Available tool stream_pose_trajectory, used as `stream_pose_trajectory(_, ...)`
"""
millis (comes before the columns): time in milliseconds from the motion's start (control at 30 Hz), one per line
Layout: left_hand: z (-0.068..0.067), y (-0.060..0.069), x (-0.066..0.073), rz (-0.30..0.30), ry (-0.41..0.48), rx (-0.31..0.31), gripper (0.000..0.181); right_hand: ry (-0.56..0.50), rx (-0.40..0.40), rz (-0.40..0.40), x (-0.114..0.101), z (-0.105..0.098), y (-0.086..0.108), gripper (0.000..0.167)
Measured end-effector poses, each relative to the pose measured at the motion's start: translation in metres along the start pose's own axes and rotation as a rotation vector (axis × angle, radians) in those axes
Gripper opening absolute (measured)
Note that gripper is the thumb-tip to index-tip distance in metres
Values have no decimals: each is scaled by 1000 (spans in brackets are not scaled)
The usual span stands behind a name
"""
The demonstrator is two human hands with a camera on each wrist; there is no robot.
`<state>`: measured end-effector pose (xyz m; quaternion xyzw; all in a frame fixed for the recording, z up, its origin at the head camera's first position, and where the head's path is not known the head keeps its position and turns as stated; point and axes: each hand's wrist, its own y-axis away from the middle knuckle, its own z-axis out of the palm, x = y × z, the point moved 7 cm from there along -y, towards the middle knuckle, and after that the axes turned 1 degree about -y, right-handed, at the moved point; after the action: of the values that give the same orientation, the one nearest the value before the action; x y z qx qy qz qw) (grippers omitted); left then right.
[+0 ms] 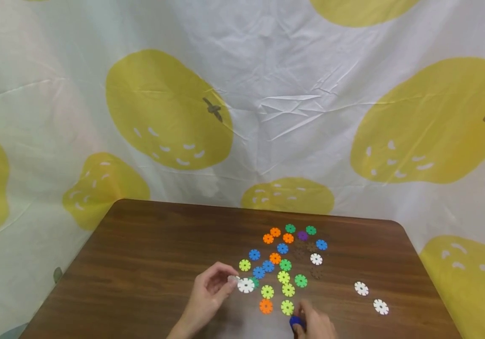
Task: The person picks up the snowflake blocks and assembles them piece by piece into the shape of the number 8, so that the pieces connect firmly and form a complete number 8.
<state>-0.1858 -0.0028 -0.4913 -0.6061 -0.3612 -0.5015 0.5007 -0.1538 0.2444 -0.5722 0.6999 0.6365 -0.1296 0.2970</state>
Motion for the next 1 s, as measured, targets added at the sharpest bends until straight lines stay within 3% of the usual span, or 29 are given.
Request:
stream_pose_trajectory(67,0,1,0,0,18,2,15,-44,55,-53,-11,-5,4,26)
stream_pose_trajectory(167,0,3,1,11,46,-5,16,-163,190,-202,-36,-17,15,25)
stream_pose_trajectory(267,2,5,3,46,48,-11,17,-295,333,-361,-65,-30,29,27)
stream_pose_trajectory(367,3,7,5,89,26,-5,16,-382,437,-456,-88,-41,40,29)
stream_pose_trajectory(533,4,9,10,152,-8,16,14,-455,483,-500,-108,-50,48,26)
stream_pose_trajectory(800,6,10,12,193,-8,32,16,-491,487,-502,-112,-47,47,28)
stream_pose_trajectory(900,5,10,12,176,-13,37,15,-502,487,-472,-111,-46,46,28)
stream_pose_trajectory(1000,5,10,11,116,-17,42,17,-513,480,-475,-111,-44,46,28)
